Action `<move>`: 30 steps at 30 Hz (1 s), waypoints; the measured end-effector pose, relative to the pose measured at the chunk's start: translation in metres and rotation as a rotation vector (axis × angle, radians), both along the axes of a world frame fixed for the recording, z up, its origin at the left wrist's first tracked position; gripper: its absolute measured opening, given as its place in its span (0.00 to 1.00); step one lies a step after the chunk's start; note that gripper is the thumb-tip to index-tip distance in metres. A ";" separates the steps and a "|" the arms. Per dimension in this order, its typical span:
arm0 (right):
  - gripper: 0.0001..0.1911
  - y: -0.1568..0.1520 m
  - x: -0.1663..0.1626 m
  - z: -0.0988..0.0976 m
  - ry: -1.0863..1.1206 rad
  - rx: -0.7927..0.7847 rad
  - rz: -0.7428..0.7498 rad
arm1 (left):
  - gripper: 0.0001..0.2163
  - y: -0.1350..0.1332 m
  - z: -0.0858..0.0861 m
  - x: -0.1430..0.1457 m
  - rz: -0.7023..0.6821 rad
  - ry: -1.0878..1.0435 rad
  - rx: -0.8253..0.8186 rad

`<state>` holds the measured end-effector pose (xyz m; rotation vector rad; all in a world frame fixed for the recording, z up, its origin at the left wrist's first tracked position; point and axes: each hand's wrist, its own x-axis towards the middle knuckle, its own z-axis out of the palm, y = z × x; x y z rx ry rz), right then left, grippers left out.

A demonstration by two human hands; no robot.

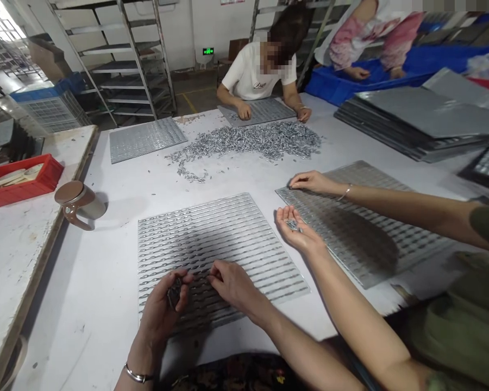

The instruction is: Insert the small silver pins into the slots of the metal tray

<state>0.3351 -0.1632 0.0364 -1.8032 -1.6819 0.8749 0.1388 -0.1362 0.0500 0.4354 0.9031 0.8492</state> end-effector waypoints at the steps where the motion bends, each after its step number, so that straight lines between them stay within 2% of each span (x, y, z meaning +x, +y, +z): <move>1: 0.06 -0.002 0.000 0.004 0.035 0.039 -0.020 | 0.18 -0.002 -0.001 0.001 -0.051 0.000 0.001; 4: 0.07 -0.012 -0.004 0.019 0.074 0.221 0.031 | 0.24 -0.009 -0.004 0.004 -0.220 0.013 0.040; 6: 0.09 -0.017 -0.007 0.029 0.045 0.334 0.174 | 0.26 -0.014 -0.007 0.007 -0.289 0.018 0.086; 8: 0.10 -0.021 -0.009 0.037 -0.001 0.379 0.301 | 0.27 -0.019 -0.011 0.008 -0.313 0.023 0.121; 13: 0.10 -0.030 -0.002 0.046 -0.016 0.338 0.346 | 0.28 -0.025 -0.015 0.010 -0.406 0.119 0.126; 17: 0.08 -0.047 0.011 0.046 -0.005 0.195 0.414 | 0.27 -0.037 -0.010 0.018 -0.528 0.067 0.045; 22: 0.06 -0.070 0.020 0.044 0.007 0.097 0.333 | 0.20 -0.059 -0.006 0.032 -0.620 -0.035 -0.031; 27: 0.08 -0.076 0.023 0.036 0.096 0.142 0.117 | 0.18 -0.066 -0.008 0.036 -0.524 -0.020 -0.059; 30: 0.09 -0.078 0.023 0.028 0.178 0.124 0.082 | 0.18 -0.065 -0.007 0.032 -0.491 -0.028 -0.045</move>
